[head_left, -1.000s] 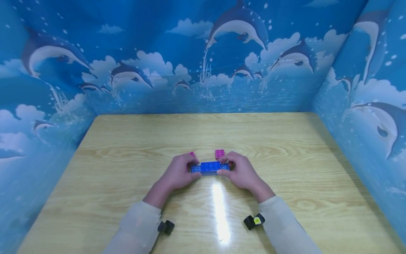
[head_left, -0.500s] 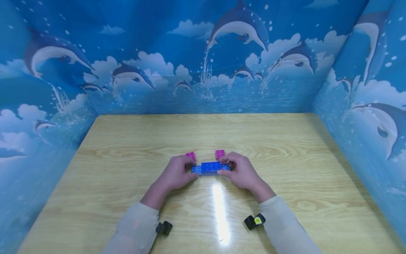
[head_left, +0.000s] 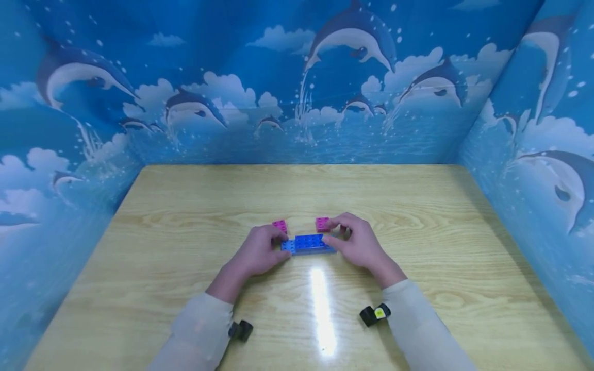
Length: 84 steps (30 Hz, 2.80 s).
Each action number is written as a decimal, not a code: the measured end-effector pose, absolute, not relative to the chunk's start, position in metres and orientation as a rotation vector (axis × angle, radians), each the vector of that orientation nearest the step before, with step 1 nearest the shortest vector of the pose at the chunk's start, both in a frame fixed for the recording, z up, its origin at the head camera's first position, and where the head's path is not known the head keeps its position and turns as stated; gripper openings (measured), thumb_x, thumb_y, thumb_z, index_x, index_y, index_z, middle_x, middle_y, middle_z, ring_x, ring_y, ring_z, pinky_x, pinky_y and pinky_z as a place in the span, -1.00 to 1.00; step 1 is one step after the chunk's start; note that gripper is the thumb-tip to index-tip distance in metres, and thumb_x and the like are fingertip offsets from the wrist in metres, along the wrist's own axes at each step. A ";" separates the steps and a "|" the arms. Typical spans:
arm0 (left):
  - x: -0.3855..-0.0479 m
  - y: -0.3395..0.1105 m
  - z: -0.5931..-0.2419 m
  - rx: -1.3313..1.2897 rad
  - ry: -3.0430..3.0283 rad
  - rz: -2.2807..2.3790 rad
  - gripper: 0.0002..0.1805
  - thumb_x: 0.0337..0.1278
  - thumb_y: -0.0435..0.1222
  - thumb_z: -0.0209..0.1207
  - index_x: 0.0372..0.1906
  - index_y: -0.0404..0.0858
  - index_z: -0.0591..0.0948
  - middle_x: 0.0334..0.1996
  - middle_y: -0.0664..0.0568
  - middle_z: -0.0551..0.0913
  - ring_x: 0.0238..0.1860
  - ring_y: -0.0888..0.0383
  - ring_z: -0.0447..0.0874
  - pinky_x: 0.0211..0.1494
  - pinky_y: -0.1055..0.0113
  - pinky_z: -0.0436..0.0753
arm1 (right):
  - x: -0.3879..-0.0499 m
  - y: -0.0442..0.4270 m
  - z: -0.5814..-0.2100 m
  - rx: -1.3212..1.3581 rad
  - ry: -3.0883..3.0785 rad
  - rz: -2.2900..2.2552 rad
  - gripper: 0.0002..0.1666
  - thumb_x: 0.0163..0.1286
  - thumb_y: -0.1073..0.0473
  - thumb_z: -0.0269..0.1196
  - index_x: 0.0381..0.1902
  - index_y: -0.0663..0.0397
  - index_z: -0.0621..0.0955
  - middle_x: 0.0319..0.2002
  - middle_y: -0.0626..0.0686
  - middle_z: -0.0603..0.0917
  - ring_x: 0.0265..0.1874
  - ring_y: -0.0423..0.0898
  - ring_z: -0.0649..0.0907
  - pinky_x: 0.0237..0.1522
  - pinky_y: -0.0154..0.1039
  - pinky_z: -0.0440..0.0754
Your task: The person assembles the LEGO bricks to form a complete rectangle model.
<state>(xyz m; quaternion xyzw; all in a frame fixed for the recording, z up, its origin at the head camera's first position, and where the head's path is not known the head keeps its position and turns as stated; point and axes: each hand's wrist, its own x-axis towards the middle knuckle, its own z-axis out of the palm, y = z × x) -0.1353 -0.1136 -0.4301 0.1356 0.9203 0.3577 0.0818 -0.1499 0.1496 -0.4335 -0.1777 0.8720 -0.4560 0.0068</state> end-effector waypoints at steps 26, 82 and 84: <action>-0.134 -0.113 -0.427 0.449 2.765 1.049 -0.62 -0.03 -0.29 0.49 -0.05 -0.28 0.71 -0.12 -0.03 0.70 -0.02 0.03 0.64 0.14 0.12 0.59 | -0.184 0.149 -0.438 -0.446 2.781 -1.210 -0.55 0.18 0.15 0.51 0.03 0.10 0.68 -0.15 0.01 0.63 -0.21 -0.01 0.52 -0.16 -0.12 0.53; -0.133 -0.113 -0.427 0.452 2.786 1.026 -0.61 -0.01 -0.29 0.49 -0.03 -0.28 0.72 -0.12 -0.02 0.70 -0.06 0.08 0.63 0.08 0.20 0.61 | -0.152 0.171 -0.418 -0.421 2.779 -1.250 -0.70 0.27 0.18 0.45 -0.05 0.00 0.68 -0.17 -0.10 0.65 -0.17 -0.04 0.54 -0.20 -0.09 0.54; -0.133 -0.113 -0.427 0.448 2.785 1.024 -0.61 -0.01 -0.29 0.49 -0.03 -0.28 0.72 -0.12 -0.02 0.69 -0.07 0.08 0.63 0.08 0.20 0.61 | -0.151 0.171 -0.418 -0.431 2.769 -1.247 -0.69 0.26 0.18 0.45 -0.05 0.00 0.68 -0.16 -0.10 0.65 -0.16 -0.04 0.54 -0.18 -0.09 0.54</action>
